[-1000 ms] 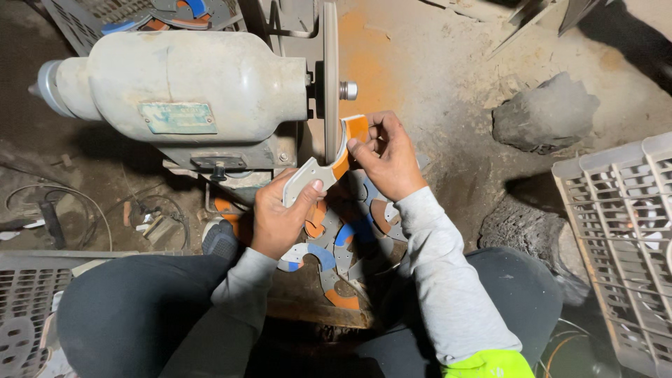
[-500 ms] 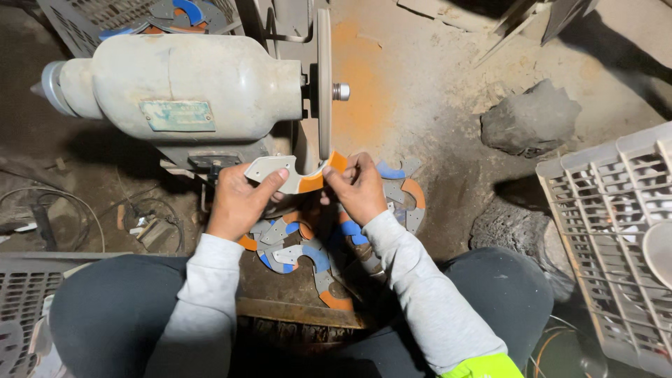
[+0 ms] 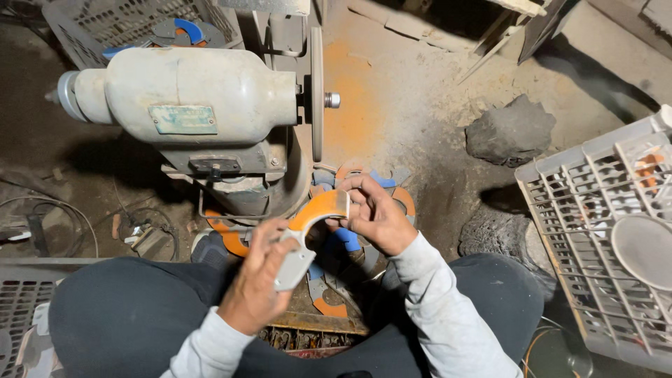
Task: The person sits on the floor and uses a bench grinder to smooth the edges of several brake pads. They handle each pad one at a time, pressing the friction surface against the spinning wheel, then place the finished pieces into a nearby crate.
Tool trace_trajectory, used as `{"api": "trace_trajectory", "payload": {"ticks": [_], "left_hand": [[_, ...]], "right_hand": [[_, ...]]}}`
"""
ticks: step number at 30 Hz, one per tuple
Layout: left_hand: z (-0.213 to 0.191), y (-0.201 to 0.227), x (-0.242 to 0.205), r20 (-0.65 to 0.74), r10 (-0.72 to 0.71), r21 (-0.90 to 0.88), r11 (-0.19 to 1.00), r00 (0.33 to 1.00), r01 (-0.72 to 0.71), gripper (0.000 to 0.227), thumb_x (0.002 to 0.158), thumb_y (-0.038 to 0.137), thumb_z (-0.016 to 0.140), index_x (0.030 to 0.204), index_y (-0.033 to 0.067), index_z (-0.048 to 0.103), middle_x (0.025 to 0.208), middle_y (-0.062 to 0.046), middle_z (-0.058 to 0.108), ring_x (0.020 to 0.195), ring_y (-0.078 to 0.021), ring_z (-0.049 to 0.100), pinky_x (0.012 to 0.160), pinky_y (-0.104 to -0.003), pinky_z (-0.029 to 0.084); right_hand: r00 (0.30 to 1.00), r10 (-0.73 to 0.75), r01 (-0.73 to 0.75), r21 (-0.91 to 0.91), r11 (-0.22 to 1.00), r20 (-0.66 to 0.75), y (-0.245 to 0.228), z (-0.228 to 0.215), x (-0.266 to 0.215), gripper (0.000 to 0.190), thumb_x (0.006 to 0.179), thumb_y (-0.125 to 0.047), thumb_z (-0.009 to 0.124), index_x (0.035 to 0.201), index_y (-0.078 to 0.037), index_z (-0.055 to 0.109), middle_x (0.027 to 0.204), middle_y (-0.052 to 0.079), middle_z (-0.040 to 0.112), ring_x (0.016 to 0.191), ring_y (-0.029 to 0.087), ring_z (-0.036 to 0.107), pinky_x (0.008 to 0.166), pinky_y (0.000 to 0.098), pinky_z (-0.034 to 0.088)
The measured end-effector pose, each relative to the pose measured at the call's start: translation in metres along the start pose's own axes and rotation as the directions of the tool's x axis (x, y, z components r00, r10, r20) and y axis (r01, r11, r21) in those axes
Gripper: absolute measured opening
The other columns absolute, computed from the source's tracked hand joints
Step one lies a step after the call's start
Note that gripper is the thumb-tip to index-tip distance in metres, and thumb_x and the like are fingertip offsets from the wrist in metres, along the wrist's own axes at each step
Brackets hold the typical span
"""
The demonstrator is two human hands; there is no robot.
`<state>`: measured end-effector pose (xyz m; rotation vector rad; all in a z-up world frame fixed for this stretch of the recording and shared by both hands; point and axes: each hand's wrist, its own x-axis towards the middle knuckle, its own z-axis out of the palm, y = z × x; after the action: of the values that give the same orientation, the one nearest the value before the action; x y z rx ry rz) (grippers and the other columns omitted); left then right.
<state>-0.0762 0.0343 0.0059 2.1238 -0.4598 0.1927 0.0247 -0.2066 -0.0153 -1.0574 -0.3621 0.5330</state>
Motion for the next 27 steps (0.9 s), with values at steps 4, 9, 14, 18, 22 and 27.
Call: {"api": "trace_trajectory", "payload": {"ticks": [4,9,14,18,22,27], "left_hand": [[0.019,0.0,-0.017,0.061,-0.03,0.067,0.997,0.998,0.026,0.069,0.064,-0.013,0.07,0.124,0.009,0.045,0.139,-0.026,0.042,0.102,-0.0428,0.068,0.082,-0.047,0.058],[0.04,-0.012,-0.012,0.234,-0.407,0.071,0.913,0.883,0.402,0.042,0.093,0.009,0.07,0.127,0.0125,0.045,0.089,-0.017,0.069,0.086,-0.0423,0.071,0.075,-0.049,0.055],[0.053,-0.017,-0.006,0.201,-0.245,-0.199,0.938,0.948,0.285,0.031,0.092,0.021,0.071,0.116,0.0042,0.063,0.086,-0.012,0.073,0.078,-0.0301,0.075,0.07,-0.04,0.057],[0.064,-0.018,-0.002,0.385,-0.357,-0.267,0.839,0.851,0.473,0.031,0.089,0.03,0.077,0.096,0.001,0.072,0.082,-0.009,0.076,0.074,-0.0193,0.072,0.068,-0.035,0.058],[0.063,-0.03,0.005,0.322,-0.314,-0.603,0.66,0.893,0.449,0.032,0.093,0.026,0.075,0.111,0.0011,0.068,0.091,-0.003,0.073,0.077,-0.0111,0.065,0.068,-0.029,0.055],[0.057,-0.049,0.011,0.274,-0.56,-0.608,0.529,0.782,0.592,0.028,0.096,0.02,0.068,0.114,-0.0011,0.065,0.083,-0.002,0.066,0.066,-0.0083,0.057,0.049,-0.026,0.04]], "right_hand": [[1.0,0.007,-0.007,-0.031,0.999,-0.001,-0.015,0.004,-0.015,0.047,0.09,0.016,0.062,0.129,-0.005,0.046,0.128,0.009,0.055,0.121,0.019,0.062,0.103,0.0371,0.055],[0.998,0.039,-0.035,-0.083,0.996,0.042,-0.026,0.004,-0.017,0.047,0.088,0.01,0.068,0.12,-0.01,0.04,0.128,0.015,0.061,0.121,0.021,0.067,0.101,0.032,0.055],[1.0,0.022,-0.025,-0.188,0.982,-0.022,-0.025,0.004,-0.012,0.048,0.09,0.003,0.078,0.128,-0.005,0.048,0.117,0.007,0.055,0.113,0.014,0.062,0.097,0.0327,0.058],[0.981,0.125,-0.169,-0.342,0.924,-0.146,-0.027,-0.007,-0.011,0.036,0.087,-0.006,0.074,0.121,-0.004,0.063,0.106,0.005,0.071,0.096,0.014,0.073,0.088,0.027,0.059],[0.944,0.083,-0.207,-0.377,0.903,-0.319,-0.024,-0.026,-0.006,0.02,0.1,-0.015,0.066,0.111,0.002,0.066,0.097,0.007,0.072,0.086,0.014,0.069,0.078,0.0297,0.059],[0.92,0.148,-0.229,-0.192,0.954,-0.362,-0.028,-0.036,-0.007,0.029,0.106,-0.022,0.055,0.112,0.005,0.065,0.097,0.011,0.071,0.08,0.019,0.071,0.07,0.033,0.062]]}}
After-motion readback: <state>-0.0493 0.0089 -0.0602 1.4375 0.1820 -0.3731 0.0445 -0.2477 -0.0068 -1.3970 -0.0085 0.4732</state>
